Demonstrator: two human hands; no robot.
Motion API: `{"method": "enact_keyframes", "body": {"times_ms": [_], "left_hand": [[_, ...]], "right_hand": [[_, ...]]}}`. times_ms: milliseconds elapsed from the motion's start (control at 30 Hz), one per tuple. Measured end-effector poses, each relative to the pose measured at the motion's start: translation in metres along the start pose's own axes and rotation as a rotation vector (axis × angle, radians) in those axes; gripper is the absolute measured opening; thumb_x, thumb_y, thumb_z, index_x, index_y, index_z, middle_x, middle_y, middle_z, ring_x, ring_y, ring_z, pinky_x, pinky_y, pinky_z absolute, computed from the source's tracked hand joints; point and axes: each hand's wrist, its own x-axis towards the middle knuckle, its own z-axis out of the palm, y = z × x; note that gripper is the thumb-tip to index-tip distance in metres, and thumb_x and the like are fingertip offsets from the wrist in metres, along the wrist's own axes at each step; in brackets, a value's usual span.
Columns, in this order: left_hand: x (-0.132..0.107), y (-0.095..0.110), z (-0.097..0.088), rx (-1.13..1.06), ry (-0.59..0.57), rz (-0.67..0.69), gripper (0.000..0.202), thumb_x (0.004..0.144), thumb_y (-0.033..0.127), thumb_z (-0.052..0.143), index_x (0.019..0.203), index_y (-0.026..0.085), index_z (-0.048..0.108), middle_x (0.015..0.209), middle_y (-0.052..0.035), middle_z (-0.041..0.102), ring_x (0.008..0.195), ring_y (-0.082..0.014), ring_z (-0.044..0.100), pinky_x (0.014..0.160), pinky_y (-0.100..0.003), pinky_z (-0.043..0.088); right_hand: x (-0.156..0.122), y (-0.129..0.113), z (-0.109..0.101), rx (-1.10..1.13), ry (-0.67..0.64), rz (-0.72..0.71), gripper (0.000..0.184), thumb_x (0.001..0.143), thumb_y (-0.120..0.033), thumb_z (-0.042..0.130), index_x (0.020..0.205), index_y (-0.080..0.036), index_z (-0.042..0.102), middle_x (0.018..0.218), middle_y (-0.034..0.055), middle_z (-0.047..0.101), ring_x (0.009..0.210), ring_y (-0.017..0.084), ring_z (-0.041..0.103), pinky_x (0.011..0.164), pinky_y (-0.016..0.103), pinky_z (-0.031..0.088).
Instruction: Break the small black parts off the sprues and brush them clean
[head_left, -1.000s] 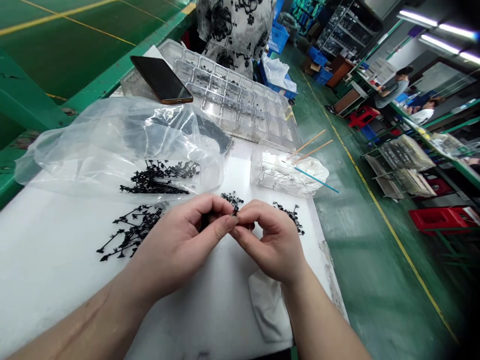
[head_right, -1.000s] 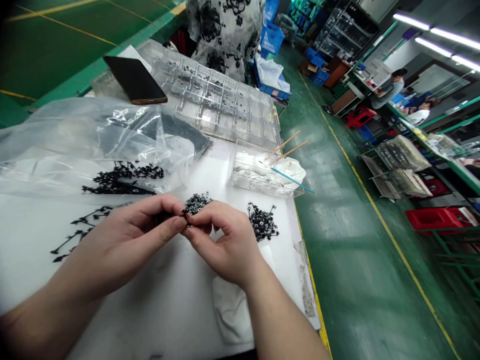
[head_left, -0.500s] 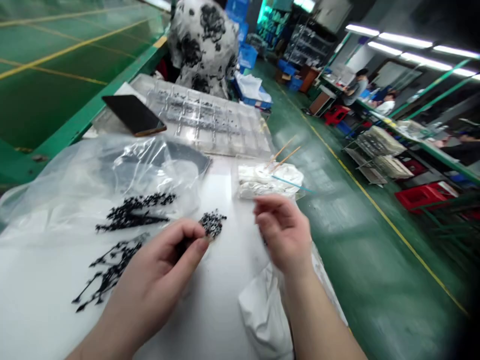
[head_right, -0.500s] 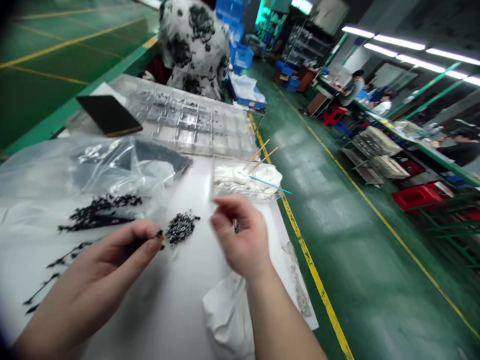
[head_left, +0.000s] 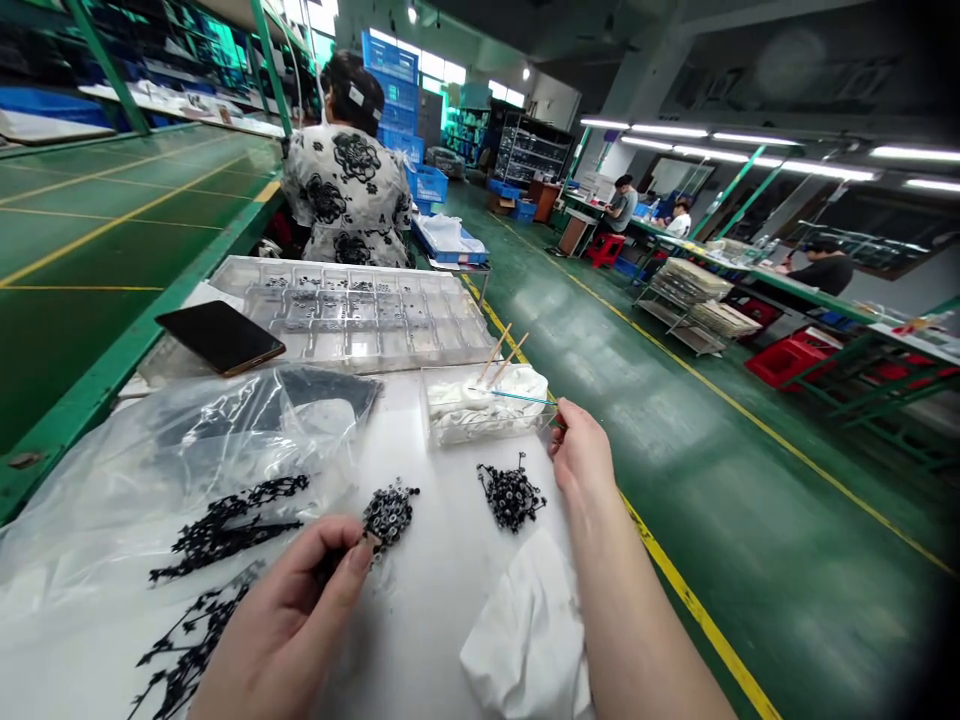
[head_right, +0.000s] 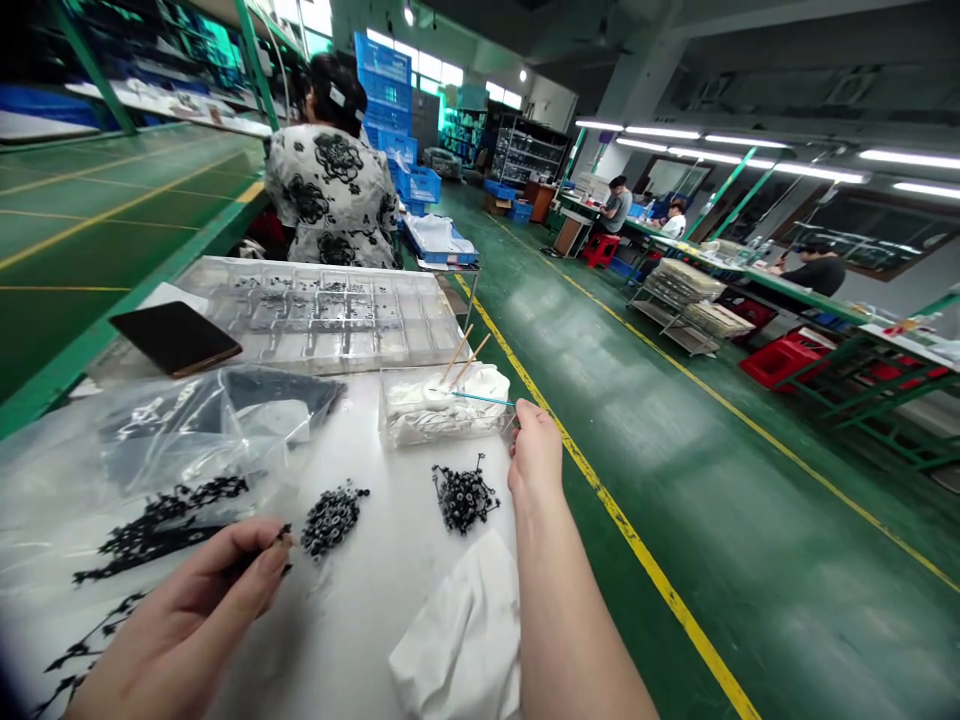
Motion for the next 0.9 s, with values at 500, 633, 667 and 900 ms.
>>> {"method": "enact_keyframes", "body": {"times_ms": [500, 633, 667, 900], "left_hand": [[-0.006, 0.018, 0.002, -0.005, 0.039, 0.011, 0.034, 0.092, 0.064, 0.070, 0.096, 0.031, 0.071, 0.094, -0.0006, 0.073, 0.076, -0.0218, 0.067, 0.057, -0.024, 0.054], [-0.007, 0.020, 0.002, -0.032, 0.041, 0.011, 0.031, 0.094, 0.061, 0.069, 0.098, 0.030, 0.072, 0.091, -0.0007, 0.073, 0.073, -0.0216, 0.066, 0.054, -0.024, 0.051], [-0.007, 0.020, 0.002, -0.044, 0.052, 0.021, 0.031, 0.095, 0.060, 0.070, 0.098, 0.030, 0.072, 0.090, -0.0007, 0.073, 0.073, -0.0217, 0.066, 0.054, -0.024, 0.051], [-0.007, 0.020, 0.003, -0.130, 0.103, 0.027, 0.032, 0.098, 0.058, 0.067, 0.099, 0.026, 0.070, 0.088, -0.0015, 0.068, 0.073, -0.0184, 0.060, 0.057, -0.024, 0.046]], "right_hand": [[-0.010, -0.010, 0.000, 0.166, -0.012, -0.091, 0.049, 0.056, -0.047, 0.098, 0.080, -0.017, 0.067, 0.060, -0.0077, 0.053, 0.053, 0.007, 0.040, 0.045, 0.021, 0.029], [-0.010, -0.017, -0.006, 0.214, -0.002, -0.103, 0.050, 0.055, -0.045, 0.098, 0.081, -0.017, 0.065, 0.064, -0.0079, 0.054, 0.054, 0.006, 0.040, 0.044, 0.020, 0.029], [-0.012, -0.020, -0.007, 0.228, -0.006, -0.112, 0.050, 0.055, -0.044, 0.098, 0.082, -0.018, 0.065, 0.067, -0.0077, 0.055, 0.055, 0.006, 0.042, 0.045, 0.019, 0.031], [-0.050, -0.038, -0.004, 0.353, -0.277, -0.210, 0.040, 0.068, -0.039, 0.097, 0.090, -0.020, 0.070, 0.082, -0.0025, 0.065, 0.068, 0.010, 0.056, 0.057, 0.023, 0.047]]}}
